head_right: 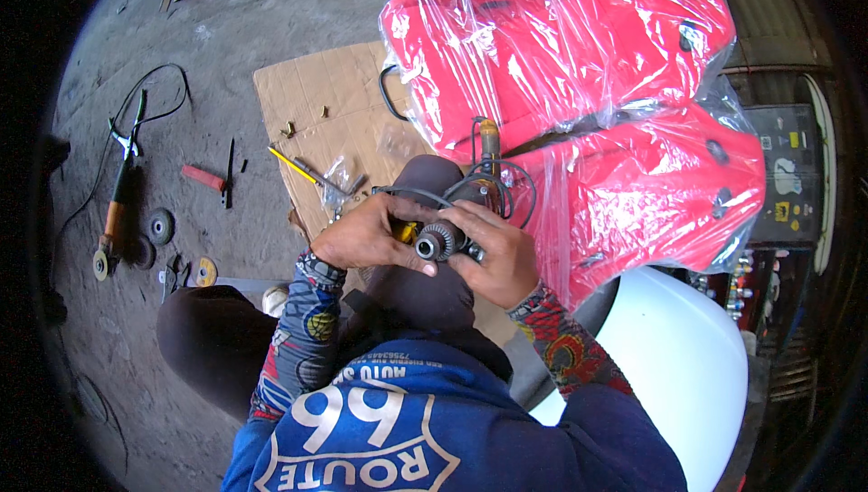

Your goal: The person measures the interior of a red car using a tape measure and pencil, then moves to the workshop floor to assemble a mechanical component using a drill and other tools.

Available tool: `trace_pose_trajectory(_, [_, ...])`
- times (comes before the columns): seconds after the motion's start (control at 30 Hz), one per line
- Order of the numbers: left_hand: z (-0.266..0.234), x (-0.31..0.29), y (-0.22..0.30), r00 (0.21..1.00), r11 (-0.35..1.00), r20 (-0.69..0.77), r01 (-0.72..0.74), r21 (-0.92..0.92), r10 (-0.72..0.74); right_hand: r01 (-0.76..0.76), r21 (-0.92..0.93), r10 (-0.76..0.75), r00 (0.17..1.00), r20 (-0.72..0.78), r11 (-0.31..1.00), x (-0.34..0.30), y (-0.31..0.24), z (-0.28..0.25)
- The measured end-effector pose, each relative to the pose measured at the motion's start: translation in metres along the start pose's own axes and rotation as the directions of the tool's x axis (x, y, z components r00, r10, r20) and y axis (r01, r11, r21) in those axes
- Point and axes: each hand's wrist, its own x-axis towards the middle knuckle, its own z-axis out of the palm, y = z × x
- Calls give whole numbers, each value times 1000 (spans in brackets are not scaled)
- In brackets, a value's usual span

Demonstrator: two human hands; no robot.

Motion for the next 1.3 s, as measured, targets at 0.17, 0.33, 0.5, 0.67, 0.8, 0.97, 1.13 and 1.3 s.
trace_pose_trajectory(0.17, [-3, -2, 1, 998, 997, 5, 61, -49, -61, -13, -18, 13, 1000, 0, 1000, 2, -2, 2])
trace_pose_trajectory(0.33, [-3, -1, 2, 998, 997, 5, 68, -47, -68, -9, -17, 9, 1000, -10, 1000, 4, -2, 2])
trace_pose_trajectory(0.5, [-1, 1, 1, 1000, 996, -13, 7, -86, -8, 6, -22, -6, 1000, -13, 1000, 4, 0, 0])
trace_pose_trajectory(0.67, [1, 1, -1, 999, 999, -41, -26, -47, 24, 0, 14, 0, 1000, -9, 1000, 4, 4, -1])
trace_pose_trajectory(0.8, [3, 0, -2, 997, 998, -67, -36, -55, 32, -19, 102, 17, 1000, 21, 995, 1, 9, -1])
trace_pose_trajectory(0.97, [11, 0, 0, 980, 988, -149, -118, 100, 132, 4, 128, -8, 1000, 30, 992, -5, 20, -2])
trace_pose_trajectory(1.13, [23, 2, 7, 972, 919, -192, -53, 391, 138, -33, 181, 21, 998, 65, 983, -13, 31, -8])
trace_pose_trajectory(1.3, [24, 3, 14, 972, 907, -195, -37, 420, 130, -36, 237, 17, 996, 82, 971, -16, 36, -11])
